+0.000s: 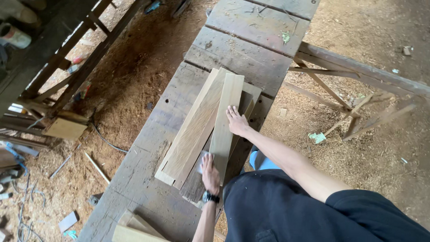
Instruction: The person sands wooden planks by hand using sandpaper.
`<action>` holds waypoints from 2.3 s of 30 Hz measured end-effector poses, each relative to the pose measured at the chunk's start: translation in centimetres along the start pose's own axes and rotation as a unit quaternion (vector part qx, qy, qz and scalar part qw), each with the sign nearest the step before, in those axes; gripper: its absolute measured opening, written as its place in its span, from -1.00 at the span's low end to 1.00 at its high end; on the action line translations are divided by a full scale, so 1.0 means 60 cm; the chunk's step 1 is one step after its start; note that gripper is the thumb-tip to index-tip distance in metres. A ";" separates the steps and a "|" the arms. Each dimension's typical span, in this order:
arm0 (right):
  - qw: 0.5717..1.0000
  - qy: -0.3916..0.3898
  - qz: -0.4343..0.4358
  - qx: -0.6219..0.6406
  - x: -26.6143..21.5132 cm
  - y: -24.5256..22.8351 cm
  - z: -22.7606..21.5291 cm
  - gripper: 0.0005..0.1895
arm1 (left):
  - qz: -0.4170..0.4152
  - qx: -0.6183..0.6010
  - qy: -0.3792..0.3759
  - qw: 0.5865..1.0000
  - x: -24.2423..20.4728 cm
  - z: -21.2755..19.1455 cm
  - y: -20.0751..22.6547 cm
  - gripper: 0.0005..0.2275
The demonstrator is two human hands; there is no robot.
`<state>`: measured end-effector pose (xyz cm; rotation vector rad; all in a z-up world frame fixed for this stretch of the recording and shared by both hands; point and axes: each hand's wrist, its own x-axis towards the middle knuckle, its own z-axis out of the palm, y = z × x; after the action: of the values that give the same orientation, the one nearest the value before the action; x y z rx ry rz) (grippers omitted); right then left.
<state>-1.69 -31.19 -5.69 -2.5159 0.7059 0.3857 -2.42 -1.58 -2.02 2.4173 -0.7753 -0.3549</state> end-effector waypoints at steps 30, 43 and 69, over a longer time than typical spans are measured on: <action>0.995 -0.076 0.056 -0.015 -0.005 -0.026 -0.033 0.04 | -0.024 -0.040 -0.044 0.998 -0.072 -0.059 -0.018 -0.52; 0.997 -0.051 0.047 -0.020 0.011 -0.032 -0.027 0.05 | 0.061 -0.063 -0.029 0.996 0.091 0.015 0.030 -0.51; 0.996 -0.065 0.058 -0.005 0.004 -0.023 -0.018 0.04 | 0.062 -0.085 -0.033 0.994 0.094 0.015 0.017 -0.47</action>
<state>-0.63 -30.84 -4.35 -2.4403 0.8007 0.5905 1.24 -6.04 -2.52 2.1963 -0.8835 -0.4348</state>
